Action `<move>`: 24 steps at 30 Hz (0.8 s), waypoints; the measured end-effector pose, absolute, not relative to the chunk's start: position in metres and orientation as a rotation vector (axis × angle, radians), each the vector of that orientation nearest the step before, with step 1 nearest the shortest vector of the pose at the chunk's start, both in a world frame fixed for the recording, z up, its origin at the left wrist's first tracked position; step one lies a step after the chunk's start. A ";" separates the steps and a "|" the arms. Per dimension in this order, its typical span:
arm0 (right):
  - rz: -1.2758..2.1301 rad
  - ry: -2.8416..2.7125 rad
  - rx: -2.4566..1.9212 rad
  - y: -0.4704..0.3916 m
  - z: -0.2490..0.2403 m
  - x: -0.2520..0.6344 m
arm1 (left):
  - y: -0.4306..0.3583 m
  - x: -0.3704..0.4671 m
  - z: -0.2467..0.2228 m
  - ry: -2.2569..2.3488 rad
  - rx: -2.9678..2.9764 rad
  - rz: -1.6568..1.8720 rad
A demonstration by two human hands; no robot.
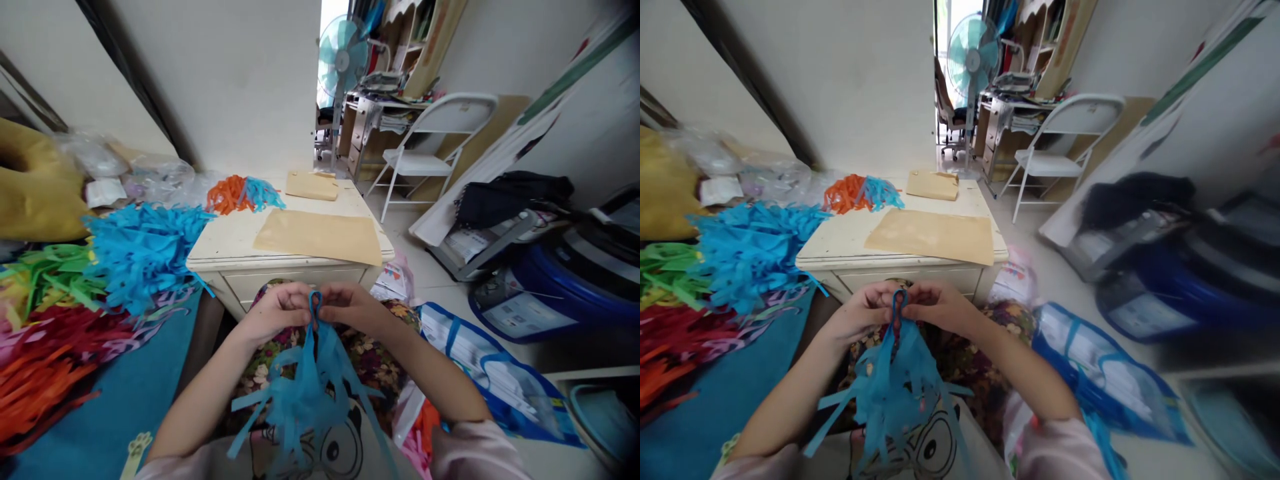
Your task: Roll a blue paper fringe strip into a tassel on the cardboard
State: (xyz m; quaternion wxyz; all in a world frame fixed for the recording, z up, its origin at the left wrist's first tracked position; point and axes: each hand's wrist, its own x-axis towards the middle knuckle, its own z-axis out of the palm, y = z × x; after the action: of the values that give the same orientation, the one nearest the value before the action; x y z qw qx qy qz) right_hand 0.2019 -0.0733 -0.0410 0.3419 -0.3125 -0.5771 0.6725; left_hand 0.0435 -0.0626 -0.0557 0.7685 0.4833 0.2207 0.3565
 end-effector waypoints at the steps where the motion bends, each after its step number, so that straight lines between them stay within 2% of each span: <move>1: 1.746 -1.500 -0.824 -0.073 -0.041 0.202 | -0.063 0.043 -0.054 0.502 1.059 0.780; 8: 1.774 -1.519 -0.811 -0.075 -0.044 0.198 | -0.064 0.036 -0.054 0.635 1.266 0.773; 15: 1.757 -1.524 -0.879 -0.072 -0.045 0.193 | -0.058 0.036 -0.067 0.534 1.307 0.929; 20: 1.523 -1.556 -0.980 -0.073 -0.050 0.185 | -0.054 0.037 -0.079 0.446 1.382 1.114; 24: 1.277 -1.707 -1.125 -0.073 -0.055 0.183 | -0.055 0.031 -0.079 0.496 1.436 1.093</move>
State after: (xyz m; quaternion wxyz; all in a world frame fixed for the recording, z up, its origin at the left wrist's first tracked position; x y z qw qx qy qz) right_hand 0.1828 -0.0728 -0.0553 0.3573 -0.4358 -0.6615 0.4948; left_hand 0.0315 -0.0546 -0.0789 0.5931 0.6177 0.2133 0.4703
